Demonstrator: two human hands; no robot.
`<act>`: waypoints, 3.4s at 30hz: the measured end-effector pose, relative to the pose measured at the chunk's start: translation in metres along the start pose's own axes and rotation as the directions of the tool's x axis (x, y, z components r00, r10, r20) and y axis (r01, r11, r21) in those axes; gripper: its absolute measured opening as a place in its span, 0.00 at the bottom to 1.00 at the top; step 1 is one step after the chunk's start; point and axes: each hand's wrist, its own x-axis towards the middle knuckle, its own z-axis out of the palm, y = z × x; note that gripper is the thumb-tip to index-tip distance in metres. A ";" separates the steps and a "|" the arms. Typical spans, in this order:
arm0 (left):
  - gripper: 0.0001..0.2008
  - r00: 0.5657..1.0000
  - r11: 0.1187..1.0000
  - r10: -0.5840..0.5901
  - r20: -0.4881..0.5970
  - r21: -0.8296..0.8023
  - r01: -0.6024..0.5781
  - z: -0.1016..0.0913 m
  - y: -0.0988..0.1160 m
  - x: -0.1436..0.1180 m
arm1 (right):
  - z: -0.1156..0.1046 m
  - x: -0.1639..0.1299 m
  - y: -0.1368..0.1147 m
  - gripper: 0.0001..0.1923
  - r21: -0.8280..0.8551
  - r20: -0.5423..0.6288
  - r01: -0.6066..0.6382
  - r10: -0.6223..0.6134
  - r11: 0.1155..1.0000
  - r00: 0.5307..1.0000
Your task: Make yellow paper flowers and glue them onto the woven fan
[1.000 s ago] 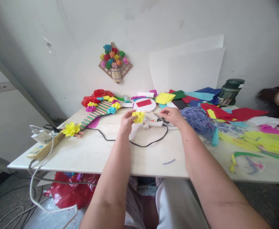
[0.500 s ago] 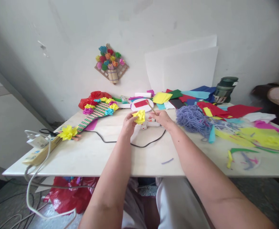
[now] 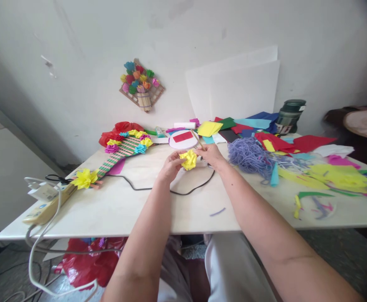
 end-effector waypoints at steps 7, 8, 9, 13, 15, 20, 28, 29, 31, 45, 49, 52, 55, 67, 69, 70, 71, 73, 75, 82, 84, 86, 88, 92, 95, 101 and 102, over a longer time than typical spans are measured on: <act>0.16 1.000 1.000 -0.019 -0.010 0.010 0.019 -0.005 -0.001 0.004 | 0.000 0.000 -0.001 0.18 0.016 -0.005 0.005 -0.005 1.000 1.000; 0.16 1.000 1.000 -0.011 -0.016 0.015 0.011 -0.005 -0.001 0.005 | 0.001 0.001 0.000 0.18 0.023 0.001 0.007 -0.007 1.000 1.000; 0.16 1.000 1.000 -0.005 -0.021 0.020 0.005 -0.005 -0.001 0.005 | 0.001 0.001 0.000 0.18 0.028 0.006 0.012 -0.012 1.000 1.000; 0.14 0.999 0.999 -0.026 -0.041 0.033 0.027 -0.005 -0.001 0.005 | 0.002 0.001 0.001 0.18 0.024 0.032 0.044 -0.045 0.999 0.998; 0.15 0.998 0.999 -0.032 -0.047 0.033 0.033 -0.004 -0.002 0.004 | 0.002 -0.001 -0.001 0.18 0.015 0.052 0.058 -0.058 0.998 0.997; 0.13 0.998 0.992 -0.053 -0.039 0.112 0.057 -0.003 -0.001 0.002 | 0.005 -0.003 0.000 0.17 -0.054 0.118 0.108 -0.101 0.993 0.988; 0.09 0.993 0.975 -0.014 -0.116 0.218 0.039 -0.002 0.001 0.002 | 0.003 -0.001 0.005 0.20 -0.124 0.235 0.163 -0.131 0.979 0.963; 0.08 0.990 0.975 0.003 -0.138 0.222 0.028 -0.002 0.002 0.002 | 0.002 -0.002 0.003 0.21 -0.134 0.264 0.165 -0.125 0.977 0.956; 0.08 0.984 0.972 0.029 -0.177 0.233 0.014 -0.004 0.002 0.003 | -0.001 -0.003 0.000 0.24 -0.160 0.252 0.146 -0.103 0.976 0.962; 0.08 0.983 0.953 0.059 -0.173 0.302 -0.005 -0.006 0.004 0.001 | 0.001 -0.004 0.004 0.22 -0.086 0.372 0.139 -0.097 0.987 0.923; 0.08 0.984 0.954 0.053 -0.171 0.300 0.001 -0.007 0.004 0.001 | 0.000 -0.002 0.006 0.21 -0.089 0.393 0.157 -0.110 0.984 0.913; 0.09 0.986 0.959 0.042 -0.163 0.282 0.006 -0.009 0.001 0.002 | 0.000 -0.002 0.007 0.21 -0.081 0.401 0.173 -0.127 0.982 0.907; 0.09 0.991 0.971 0.041 -0.129 0.238 -0.009 -0.012 -0.001 0.004 | 0.000 -0.002 0.008 0.21 -0.065 0.410 0.185 -0.143 0.981 0.901; 0.14 0.997 0.994 -0.001 -0.075 0.109 0.009 -0.012 0.001 0.002 | 0.001 0.003 0.015 0.22 -0.067 0.420 0.268 -0.216 0.961 0.881; 0.16 0.998 0.996 -0.005 -0.059 0.094 0.011 -0.013 0.002 0.002 | 0.001 0.004 0.017 0.22 -0.064 0.404 0.269 -0.221 0.961 0.888; 0.17 0.998 0.996 -0.008 -0.059 0.091 0.014 -0.013 0.003 0.002 | 0.001 0.004 0.017 0.21 -0.050 0.393 0.269 -0.229 0.962 0.891; 0.19 0.998 0.996 -0.011 -0.063 0.092 0.017 -0.013 0.004 0.002 | 0.001 0.004 0.017 0.20 -0.030 0.381 0.270 -0.239 0.962 0.893; 0.22 0.996 0.994 -0.013 -0.084 0.104 0.022 -0.011 0.005 0.001 | 0.001 0.004 0.017 0.19 0.016 0.363 0.265 -0.252 0.964 0.897; 0.25 0.994 0.993 -0.011 -0.107 0.114 0.023 -0.010 0.007 0.001 | 0.001 0.004 0.017 0.19 0.036 0.359 0.247 -0.243 0.968 0.901; 0.19 0.994 0.993 -0.012 -0.107 0.114 0.024 -0.011 0.004 0.002 | 0.004 0.007 0.024 0.17 -0.008 0.374 0.293 -0.269 0.956 0.888; 0.17 0.995 0.990 -0.020 -0.095 0.135 0.033 -0.012 0.003 0.002 | 0.004 0.006 0.024 0.18 -0.044 0.389 0.308 -0.267 0.950 0.881; 0.15 0.995 0.986 -0.029 -0.095 0.158 0.044 -0.012 0.002 0.002 | 0.005 0.005 0.022 0.18 -0.067 0.409 0.336 -0.281 0.940 0.868; 0.15 0.995 0.984 -0.028 -0.099 0.170 0.045 -0.013 0.001 0.003 | 0.005 0.002 0.019 0.17 -0.079 0.422 0.375 -0.310 0.924 0.852; 0.14 0.991 0.986 -0.015 -0.130 0.164 0.037 -0.012 0.001 0.003 | 0.005 0.000 0.016 0.16 -0.121 0.420 0.420 -0.337 0.899 0.843; 0.12 0.988 0.987 -0.013 -0.153 0.159 0.037 -0.011 0.002 0.003 | 0.005 0.001 0.018 0.16 -0.156 0.425 0.440 -0.342 0.885 0.838; 0.13 0.985 0.980 -0.019 -0.171 0.190 0.052 -0.008 0.003 0.002 | 0.006 0.005 0.022 0.17 -0.252 0.424 0.475 -0.345 0.843 0.838; 0.13 0.984 0.980 -0.018 -0.176 0.191 0.053 -0.008 0.003 0.002 | 0.006 0.005 0.022 0.18 -0.264 0.423 0.487 -0.354 0.832 0.834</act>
